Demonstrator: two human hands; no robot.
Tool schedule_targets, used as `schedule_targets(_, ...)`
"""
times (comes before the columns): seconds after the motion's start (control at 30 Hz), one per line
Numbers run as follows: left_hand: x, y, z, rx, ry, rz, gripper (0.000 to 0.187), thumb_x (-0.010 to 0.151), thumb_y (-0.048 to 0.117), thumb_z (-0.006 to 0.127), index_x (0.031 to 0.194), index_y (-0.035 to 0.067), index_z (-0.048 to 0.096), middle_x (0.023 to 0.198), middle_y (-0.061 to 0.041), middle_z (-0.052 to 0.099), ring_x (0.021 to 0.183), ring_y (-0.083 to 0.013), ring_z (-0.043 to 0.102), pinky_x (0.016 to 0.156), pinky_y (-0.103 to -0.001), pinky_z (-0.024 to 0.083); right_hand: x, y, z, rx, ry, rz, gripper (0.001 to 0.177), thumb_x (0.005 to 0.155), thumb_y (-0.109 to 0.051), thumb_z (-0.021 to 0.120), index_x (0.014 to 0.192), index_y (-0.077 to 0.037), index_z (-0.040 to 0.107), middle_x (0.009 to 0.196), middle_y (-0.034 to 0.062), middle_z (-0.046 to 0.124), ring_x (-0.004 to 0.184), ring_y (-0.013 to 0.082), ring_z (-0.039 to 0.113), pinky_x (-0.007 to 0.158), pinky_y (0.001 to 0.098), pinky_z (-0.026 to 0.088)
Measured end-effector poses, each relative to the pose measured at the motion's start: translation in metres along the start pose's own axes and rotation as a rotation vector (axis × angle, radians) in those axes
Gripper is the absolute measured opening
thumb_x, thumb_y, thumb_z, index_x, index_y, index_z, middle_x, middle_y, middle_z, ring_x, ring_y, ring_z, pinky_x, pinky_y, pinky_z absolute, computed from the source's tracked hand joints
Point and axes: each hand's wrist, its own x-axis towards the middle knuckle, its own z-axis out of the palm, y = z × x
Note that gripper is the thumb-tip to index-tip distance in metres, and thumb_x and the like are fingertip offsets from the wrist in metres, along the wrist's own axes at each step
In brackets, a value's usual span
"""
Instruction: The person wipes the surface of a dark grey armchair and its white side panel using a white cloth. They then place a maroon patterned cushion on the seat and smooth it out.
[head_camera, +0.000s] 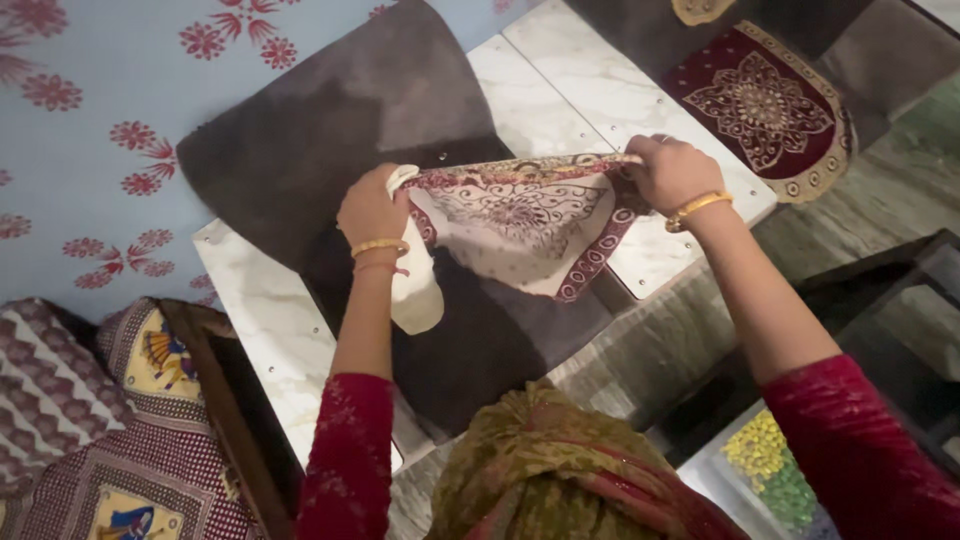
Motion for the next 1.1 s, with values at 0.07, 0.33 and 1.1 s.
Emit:
schedule_targets(0.07,0.006,-0.01,-0.009,0.064,-0.058,-0.067,0.02,0.084,0.029,0.076,0.102,0.023,0.077,0.098,-0.011,0.074,0.092,-0.0376,0.069,0.078,-0.05,0.056,0.016,-0.008,0.01,-0.073,-0.182,0.139,0.017,0.099,-0.026,0.062,0.11,-0.018,0.073,0.097,0.0182,0.073,0.088,0.0414,0.069,0.073,0.0538,0.054)
schedule_targets(0.33,0.008,-0.053,-0.046,-0.025,0.274,-0.111,0.016,0.088,0.023,0.073,0.103,0.023,0.08,0.102,-0.008,0.077,0.093,-0.0351,0.071,0.079,-0.047,0.057,0.068,-0.055,0.043,0.377,0.09,0.011,0.03,0.095,-0.011,0.062,0.122,-0.012,0.075,0.102,0.0229,0.073,0.095,0.0404,0.07,0.088,0.0467,0.057)
schedule_targets(1.1,-0.311,-0.171,0.124,0.336,-0.402,-0.254,0.018,0.087,0.016,0.06,0.091,0.019,0.077,0.086,-0.008,0.073,0.083,-0.0312,0.072,0.07,-0.046,0.058,-0.216,-0.001,0.279,0.339,-0.234,-0.118,0.04,0.085,0.0,0.058,0.123,-0.006,0.069,0.129,0.0177,0.069,0.128,0.0375,0.058,0.103,0.0461,0.05)
